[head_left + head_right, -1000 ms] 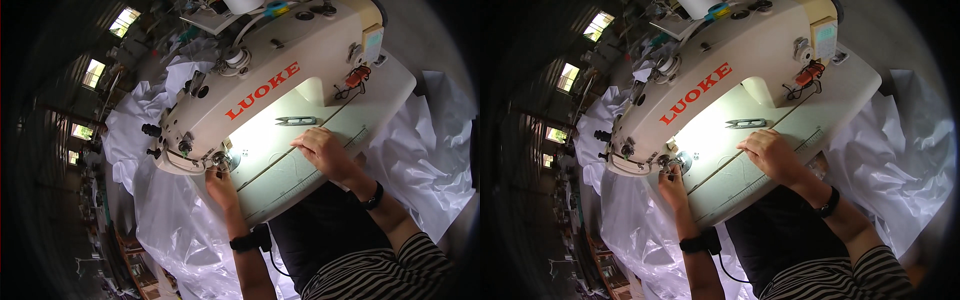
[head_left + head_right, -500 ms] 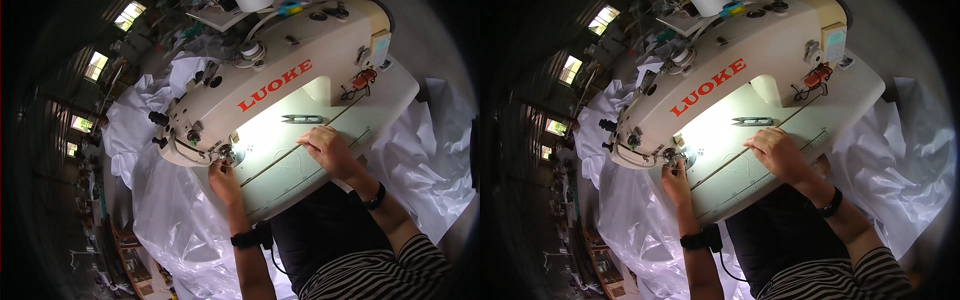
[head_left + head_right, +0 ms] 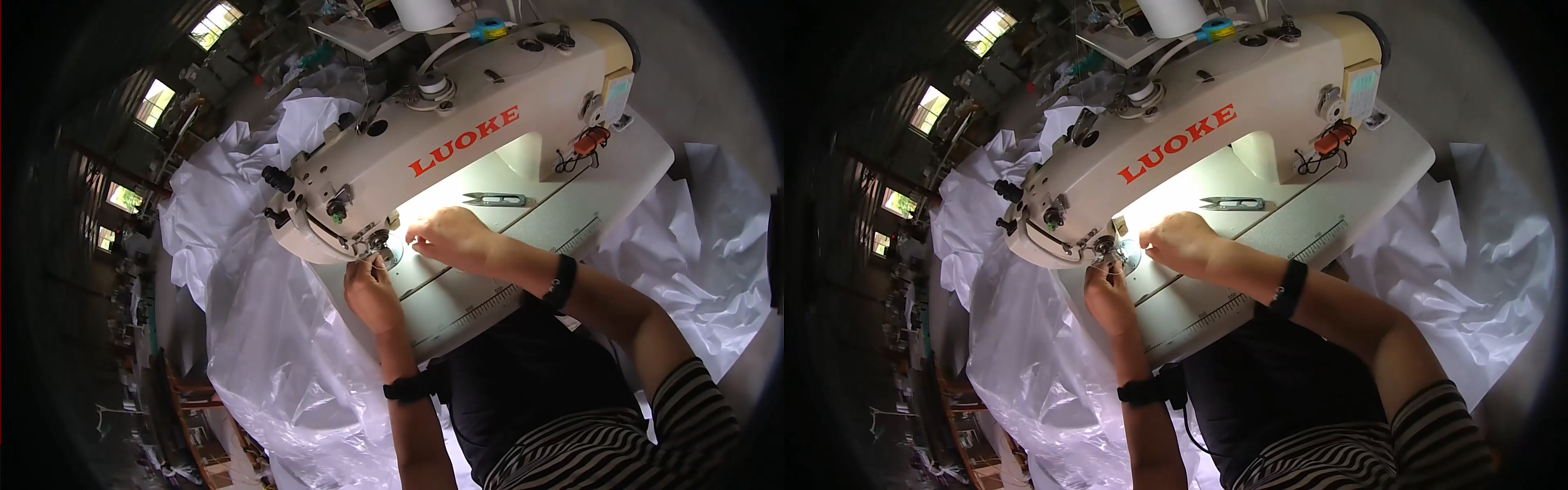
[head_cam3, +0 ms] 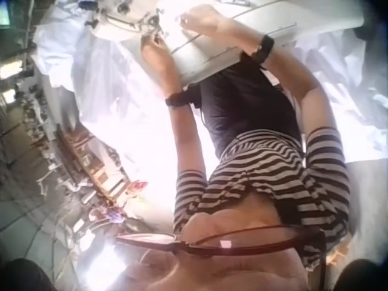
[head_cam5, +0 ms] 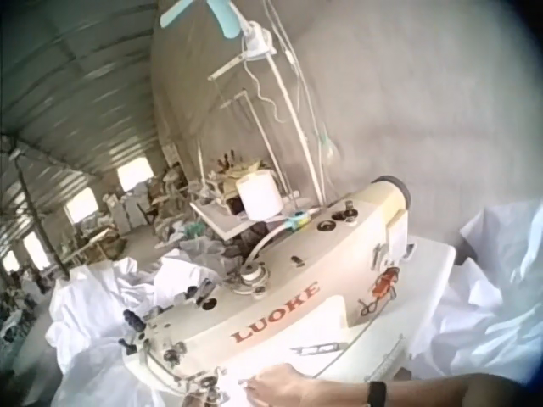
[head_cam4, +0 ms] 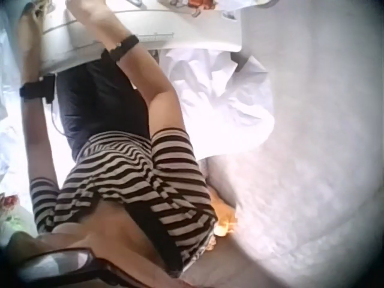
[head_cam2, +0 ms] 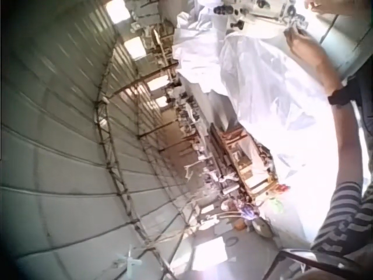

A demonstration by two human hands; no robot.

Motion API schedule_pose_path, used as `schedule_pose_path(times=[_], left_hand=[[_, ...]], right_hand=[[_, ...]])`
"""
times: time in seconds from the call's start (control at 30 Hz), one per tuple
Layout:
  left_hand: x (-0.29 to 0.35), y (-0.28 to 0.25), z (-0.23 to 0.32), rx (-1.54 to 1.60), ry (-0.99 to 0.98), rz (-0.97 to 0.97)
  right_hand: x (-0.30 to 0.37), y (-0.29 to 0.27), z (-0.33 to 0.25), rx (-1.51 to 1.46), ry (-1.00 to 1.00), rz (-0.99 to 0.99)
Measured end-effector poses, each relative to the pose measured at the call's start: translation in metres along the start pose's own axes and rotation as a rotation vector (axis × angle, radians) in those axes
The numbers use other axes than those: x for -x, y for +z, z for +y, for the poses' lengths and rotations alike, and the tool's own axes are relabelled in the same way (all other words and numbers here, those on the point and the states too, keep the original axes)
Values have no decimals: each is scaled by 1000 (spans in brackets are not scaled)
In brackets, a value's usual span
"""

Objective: The recorder uses an industrial sewing machine to stitch together large white plastic sheets.

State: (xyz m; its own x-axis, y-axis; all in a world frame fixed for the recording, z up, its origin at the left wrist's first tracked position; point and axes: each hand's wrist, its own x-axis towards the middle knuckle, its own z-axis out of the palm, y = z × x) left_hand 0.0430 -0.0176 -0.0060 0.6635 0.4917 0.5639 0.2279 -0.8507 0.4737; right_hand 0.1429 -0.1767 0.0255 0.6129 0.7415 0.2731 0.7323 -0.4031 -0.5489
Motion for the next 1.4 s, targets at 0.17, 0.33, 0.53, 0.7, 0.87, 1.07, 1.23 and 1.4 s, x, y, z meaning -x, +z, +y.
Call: schedule_pose_path(times=[0.17, 0.33, 0.53, 0.7, 0.87, 1.07, 1.23, 1.4], left_hand=[[1, 4, -2, -70, 60, 12], [2, 3, -4, -51, 30, 9], [1, 2, -2, -107, 129, 31], [3, 3, -3, -83, 62, 47], [1, 2, -2, -33, 84, 37], [3, 2, -2, -24, 54, 38], [3, 1, -2, -6, 46, 43], [0, 1, -5, 0, 122, 49]], right_hand=[[-25, 23, -14, 35, 119, -122], [-29, 31, -18, 114, 185, -96], [-30, 33, -19, 184, 167, -64], [-23, 41, -12, 106, 106, 54], [-22, 42, -13, 110, 117, 67], [-22, 42, -14, 142, 116, 81], [-20, 45, -12, 126, 103, 122], [-20, 46, -16, 125, 80, 139]])
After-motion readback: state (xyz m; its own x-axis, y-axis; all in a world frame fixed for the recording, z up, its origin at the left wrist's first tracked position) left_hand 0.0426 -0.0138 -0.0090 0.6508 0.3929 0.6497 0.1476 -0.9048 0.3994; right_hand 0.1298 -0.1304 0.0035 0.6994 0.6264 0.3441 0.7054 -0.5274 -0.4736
